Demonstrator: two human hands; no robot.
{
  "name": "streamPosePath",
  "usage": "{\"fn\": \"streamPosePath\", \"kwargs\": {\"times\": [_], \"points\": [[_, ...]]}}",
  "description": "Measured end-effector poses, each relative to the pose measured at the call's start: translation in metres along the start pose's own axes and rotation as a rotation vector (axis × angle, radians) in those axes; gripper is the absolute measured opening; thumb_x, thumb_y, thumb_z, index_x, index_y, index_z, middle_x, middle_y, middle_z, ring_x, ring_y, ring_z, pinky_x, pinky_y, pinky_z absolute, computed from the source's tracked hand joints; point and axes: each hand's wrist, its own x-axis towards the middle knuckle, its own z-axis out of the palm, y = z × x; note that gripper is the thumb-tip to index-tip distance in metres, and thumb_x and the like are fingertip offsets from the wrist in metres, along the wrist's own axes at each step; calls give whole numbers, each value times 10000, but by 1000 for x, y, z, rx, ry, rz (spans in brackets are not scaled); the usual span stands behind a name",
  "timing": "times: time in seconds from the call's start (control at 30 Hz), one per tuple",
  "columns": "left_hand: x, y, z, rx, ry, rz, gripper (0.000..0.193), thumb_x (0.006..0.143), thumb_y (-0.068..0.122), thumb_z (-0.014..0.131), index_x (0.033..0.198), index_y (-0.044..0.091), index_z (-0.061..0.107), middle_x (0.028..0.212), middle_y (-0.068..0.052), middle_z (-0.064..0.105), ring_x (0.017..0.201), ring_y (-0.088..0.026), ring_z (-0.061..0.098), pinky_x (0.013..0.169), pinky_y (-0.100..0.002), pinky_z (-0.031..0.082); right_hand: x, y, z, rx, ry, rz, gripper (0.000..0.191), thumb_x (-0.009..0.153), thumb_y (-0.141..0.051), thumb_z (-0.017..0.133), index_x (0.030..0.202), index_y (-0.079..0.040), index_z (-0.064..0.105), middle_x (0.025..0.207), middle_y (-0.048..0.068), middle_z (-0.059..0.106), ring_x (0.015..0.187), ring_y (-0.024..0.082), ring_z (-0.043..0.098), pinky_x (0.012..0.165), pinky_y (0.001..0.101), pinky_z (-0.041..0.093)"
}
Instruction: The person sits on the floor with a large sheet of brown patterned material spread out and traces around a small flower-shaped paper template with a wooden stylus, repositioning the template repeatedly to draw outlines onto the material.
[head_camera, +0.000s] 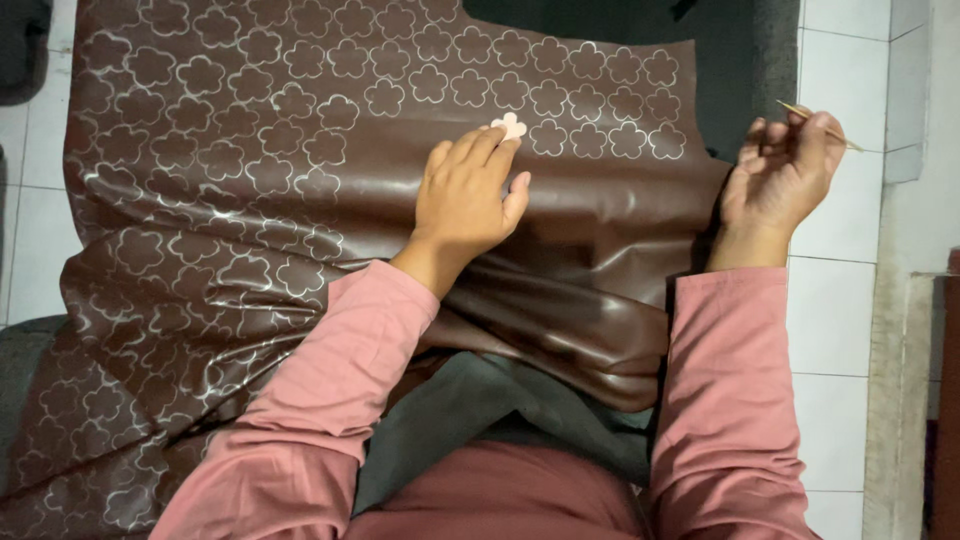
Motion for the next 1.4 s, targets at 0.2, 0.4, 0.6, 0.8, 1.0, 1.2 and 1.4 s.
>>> {"fn": "streamPosePath", "kwargs": {"times": [0.2,0.4,0.6,0.8,1.0,1.2,1.4], "points": [[-1,-1,0,-18,21,-6,382,934,290,685,1219,36,688,1298,-146,660,1219,-298,608,990,-449,440,-11,6,37,-104,-130,225,99,1078,-134,665,1090,-87,579,970,70,681,818,161,664,897,419,602],[-2,-2,1,-16,19,-10,379,926,294,694,1212,45,690,1297,-137,659,1229,-299,606,1010,-452,436,-4,20,31,-16,-94,237,70,1084,-80,656,1093,-62,589,991,99,684,826,184,663,935,436,598],[-1,-1,4,-8,19,-28,373,914,294,698,1194,49,686,1293,-131,662,1229,-293,606,1006,-458,429,-1,25,17,-31,-160,207,60,1095,-69,650,1102,-53,592,1001,103,685,829,181,658,942,412,593],[-1,0,3,-19,0,-25,392,937,300,695,1235,45,683,1311,-128,647,1256,-291,586,1029,-460,427,-3,27,19,-53,-148,189,78,1100,-67,664,1110,-56,587,1008,111,682,849,182,671,945,403,600],[3,-1,3,-32,51,-57,334,885,316,706,1138,99,721,1357,-178,615,1308,-361,546,1021,-487,424,-3,28,21,-52,-159,180,102,1084,-74,682,1111,-59,585,1010,105,681,848,178,670,923,395,594],[11,-12,14,-132,13,-137,248,851,202,673,1052,100,776,1243,-132,698,1232,-323,604,995,-482,437,0,30,19,-51,-184,173,112,1083,-74,687,1109,-59,579,1013,110,681,852,186,667,927,391,589],[28,-31,22,-116,-41,-178,78,850,170,744,886,121,792,987,-26,752,991,-260,660,906,-442,453,1,30,21,-55,-186,166,102,1087,-70,680,1111,-57,582,1007,111,688,843,185,665,923,385,589]]}}
